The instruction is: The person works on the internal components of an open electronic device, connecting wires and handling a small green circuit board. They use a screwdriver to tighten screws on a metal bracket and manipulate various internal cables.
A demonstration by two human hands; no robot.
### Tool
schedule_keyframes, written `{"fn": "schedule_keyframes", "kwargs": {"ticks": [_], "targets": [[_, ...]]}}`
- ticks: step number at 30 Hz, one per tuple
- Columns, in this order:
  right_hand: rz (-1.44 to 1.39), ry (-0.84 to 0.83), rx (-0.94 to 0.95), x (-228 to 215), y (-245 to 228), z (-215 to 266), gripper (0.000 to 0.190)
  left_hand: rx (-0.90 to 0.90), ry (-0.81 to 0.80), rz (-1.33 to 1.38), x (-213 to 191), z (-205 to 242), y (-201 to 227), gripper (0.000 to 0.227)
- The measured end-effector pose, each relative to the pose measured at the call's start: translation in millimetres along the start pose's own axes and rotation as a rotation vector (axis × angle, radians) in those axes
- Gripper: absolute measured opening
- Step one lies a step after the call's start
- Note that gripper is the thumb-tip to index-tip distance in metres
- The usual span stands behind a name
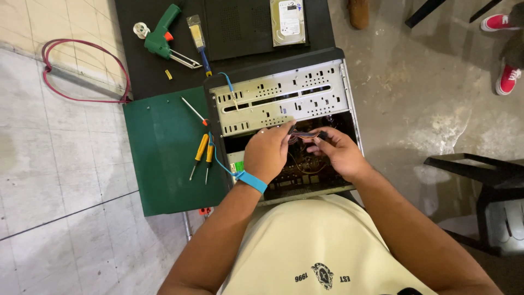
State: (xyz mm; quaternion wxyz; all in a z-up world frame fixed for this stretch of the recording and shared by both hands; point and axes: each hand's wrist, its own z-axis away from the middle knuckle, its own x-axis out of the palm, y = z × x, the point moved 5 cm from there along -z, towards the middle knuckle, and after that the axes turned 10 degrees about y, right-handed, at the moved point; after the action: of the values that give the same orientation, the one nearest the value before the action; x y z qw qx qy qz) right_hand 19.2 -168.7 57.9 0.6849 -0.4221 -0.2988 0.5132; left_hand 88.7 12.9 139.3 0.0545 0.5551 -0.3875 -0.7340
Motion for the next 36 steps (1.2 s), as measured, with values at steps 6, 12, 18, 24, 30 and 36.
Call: {"fn": "schedule_keyframes", "kwargs": {"ticks": [6,12,18,24,30,36], "targets": [[0.078,-0.015,-0.071,3,-14,5,0.025,0.193,-0.076,-0.259,4,-1,8,0.046],[0.051,0.002,-0.168,-9,1,-9,0.027,0.073,-0.090,-0.002,-12,0,11,0.050],[0.003,0.000,-0.161,-11,2,-5,0.022,-0.366,0.185,0.760,-49,20,-17,0.036],[0.123,-0.164,-0.194,10,-17,8,0.023,-0.291,0.290,0.547,-46,31,-30,0.025],[0.947,-0.167,-0.338,8,-6,-4,0.028,0.193,-0.021,-0.268,-6,30,-17,0.034],[1.188,-0.156,-0.504,5,4,-3,0.023,0.323,-0.114,-0.106,31,-3,-7,0.045]]}}
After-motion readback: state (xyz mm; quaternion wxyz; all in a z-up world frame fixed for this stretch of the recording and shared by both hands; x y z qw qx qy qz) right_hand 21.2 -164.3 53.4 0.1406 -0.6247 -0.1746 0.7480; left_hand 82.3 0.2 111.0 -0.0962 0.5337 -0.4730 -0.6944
